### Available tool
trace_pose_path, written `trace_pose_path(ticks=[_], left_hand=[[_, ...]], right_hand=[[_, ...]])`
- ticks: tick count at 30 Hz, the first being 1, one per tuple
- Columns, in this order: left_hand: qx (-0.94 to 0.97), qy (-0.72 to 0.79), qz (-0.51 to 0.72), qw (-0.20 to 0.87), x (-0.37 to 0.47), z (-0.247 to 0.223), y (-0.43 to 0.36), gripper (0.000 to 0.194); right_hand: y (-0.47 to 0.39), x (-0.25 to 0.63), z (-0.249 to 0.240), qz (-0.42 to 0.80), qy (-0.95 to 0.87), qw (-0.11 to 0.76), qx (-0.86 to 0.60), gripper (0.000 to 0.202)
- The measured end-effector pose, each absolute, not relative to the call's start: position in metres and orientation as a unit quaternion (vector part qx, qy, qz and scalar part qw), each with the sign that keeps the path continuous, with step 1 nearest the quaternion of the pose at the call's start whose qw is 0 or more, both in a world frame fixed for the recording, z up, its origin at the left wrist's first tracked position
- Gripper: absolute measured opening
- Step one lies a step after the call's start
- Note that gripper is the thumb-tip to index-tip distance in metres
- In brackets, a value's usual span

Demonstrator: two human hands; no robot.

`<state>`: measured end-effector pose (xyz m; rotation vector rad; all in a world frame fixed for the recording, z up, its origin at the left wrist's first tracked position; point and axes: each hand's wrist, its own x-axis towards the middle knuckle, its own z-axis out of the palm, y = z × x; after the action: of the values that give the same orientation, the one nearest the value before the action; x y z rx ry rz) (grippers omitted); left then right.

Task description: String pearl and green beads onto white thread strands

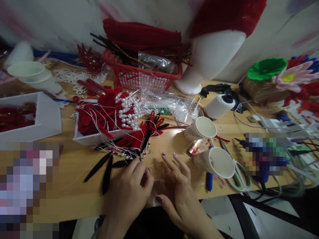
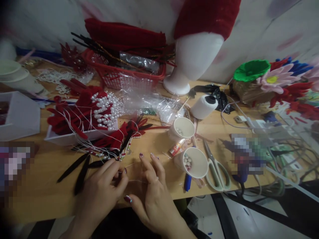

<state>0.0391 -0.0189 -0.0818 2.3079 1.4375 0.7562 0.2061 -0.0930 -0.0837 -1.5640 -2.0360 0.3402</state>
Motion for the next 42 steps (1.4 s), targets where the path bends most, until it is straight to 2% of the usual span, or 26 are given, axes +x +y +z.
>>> trace_pose_path(ticks=[5, 9, 17, 26, 31, 42], left_hand=[[0.806, 0.514, 0.251, 0.149, 0.04, -0.082, -0.019, 0.023], [0.81, 0.505, 0.255, 0.157, 0.039, -0.081, -0.018, 0.022], [0.823, 0.482, 0.255, 0.159, 0.039, -0.081, -0.017, 0.023], [0.832, 0.482, 0.229, 0.152, 0.038, -0.081, -0.017, 0.021], [0.829, 0.49, 0.219, 0.159, 0.037, -0.085, -0.018, 0.019], [0.812, 0.507, 0.237, 0.166, 0.036, -0.092, -0.02, 0.017]], right_hand=[[-0.092, 0.206, -0.086, 0.134, -0.769, 0.245, -0.575, 0.066], [-0.093, 0.206, -0.086, 0.132, -0.777, 0.24, -0.567, 0.067], [-0.093, 0.204, -0.084, 0.109, -0.75, 0.297, -0.581, 0.064], [-0.09, 0.203, -0.091, 0.126, -0.775, 0.225, -0.577, 0.07], [-0.085, 0.198, -0.09, 0.105, -0.789, 0.157, -0.585, 0.078], [-0.097, 0.205, -0.093, 0.033, -0.812, 0.123, -0.569, 0.086]])
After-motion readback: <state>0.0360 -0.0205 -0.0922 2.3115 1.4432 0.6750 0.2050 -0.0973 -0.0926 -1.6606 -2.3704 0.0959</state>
